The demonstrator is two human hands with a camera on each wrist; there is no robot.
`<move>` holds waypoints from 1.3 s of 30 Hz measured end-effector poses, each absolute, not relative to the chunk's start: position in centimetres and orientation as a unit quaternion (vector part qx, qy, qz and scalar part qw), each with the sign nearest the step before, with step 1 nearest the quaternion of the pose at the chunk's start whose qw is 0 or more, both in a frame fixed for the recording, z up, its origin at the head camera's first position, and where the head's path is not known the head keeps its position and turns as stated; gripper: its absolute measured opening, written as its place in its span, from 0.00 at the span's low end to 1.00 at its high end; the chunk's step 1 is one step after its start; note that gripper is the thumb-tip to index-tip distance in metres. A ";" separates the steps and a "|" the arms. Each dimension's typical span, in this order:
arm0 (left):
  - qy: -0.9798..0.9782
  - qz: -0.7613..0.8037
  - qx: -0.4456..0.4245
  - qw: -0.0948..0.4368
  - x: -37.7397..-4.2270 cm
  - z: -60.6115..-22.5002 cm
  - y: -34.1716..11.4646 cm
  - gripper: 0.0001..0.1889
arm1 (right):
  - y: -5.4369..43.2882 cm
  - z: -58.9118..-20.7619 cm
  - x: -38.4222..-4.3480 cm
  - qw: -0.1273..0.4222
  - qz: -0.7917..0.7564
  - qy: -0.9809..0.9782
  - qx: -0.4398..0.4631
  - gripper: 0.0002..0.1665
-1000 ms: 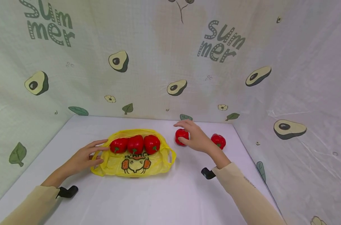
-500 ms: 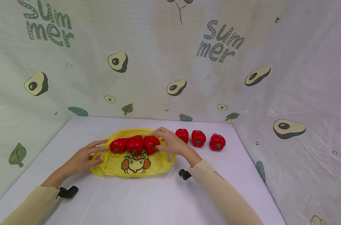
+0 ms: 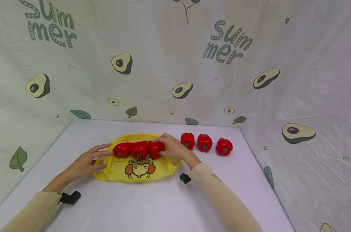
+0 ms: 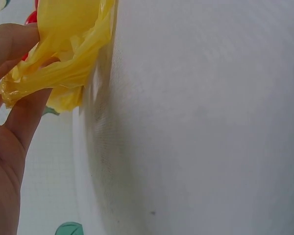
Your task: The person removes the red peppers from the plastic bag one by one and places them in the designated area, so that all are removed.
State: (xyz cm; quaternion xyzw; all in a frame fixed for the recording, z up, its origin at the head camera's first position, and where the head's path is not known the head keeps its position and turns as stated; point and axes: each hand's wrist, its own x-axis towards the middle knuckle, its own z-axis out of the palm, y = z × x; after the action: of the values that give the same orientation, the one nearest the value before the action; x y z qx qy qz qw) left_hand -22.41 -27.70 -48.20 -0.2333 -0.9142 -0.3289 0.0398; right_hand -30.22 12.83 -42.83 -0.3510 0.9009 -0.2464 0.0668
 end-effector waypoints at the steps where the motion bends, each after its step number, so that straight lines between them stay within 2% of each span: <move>1: -0.914 -0.328 -0.235 0.041 -22.4 -48.2 -27.7 0.26 | 12.7 -42.9 -30.3 0.069 -0.241 0.902 -0.350 0.32; 14: -0.913 -0.330 -0.236 0.043 -22.4 -48.0 -27.6 0.26 | 12.1 -43.0 -30.4 0.094 -0.195 0.916 -0.339 0.37; 22: -0.915 -0.320 -0.241 0.048 -22.4 -48.0 -27.6 0.26 | 12.2 -43.5 -30.3 0.099 -0.220 0.913 -0.329 0.38; 39: -0.917 -0.321 -0.233 0.039 -22.5 -48.4 -27.8 0.26 | 11.4 -44.3 -29.5 0.044 -0.170 0.939 -0.296 0.38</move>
State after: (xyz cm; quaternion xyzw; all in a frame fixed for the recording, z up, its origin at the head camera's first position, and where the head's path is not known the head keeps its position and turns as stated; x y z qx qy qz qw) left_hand -22.54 -27.81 -48.35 -0.2326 -0.9173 -0.3208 0.0390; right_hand -29.46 11.43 -44.28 -0.2964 0.9388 -0.1700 0.0436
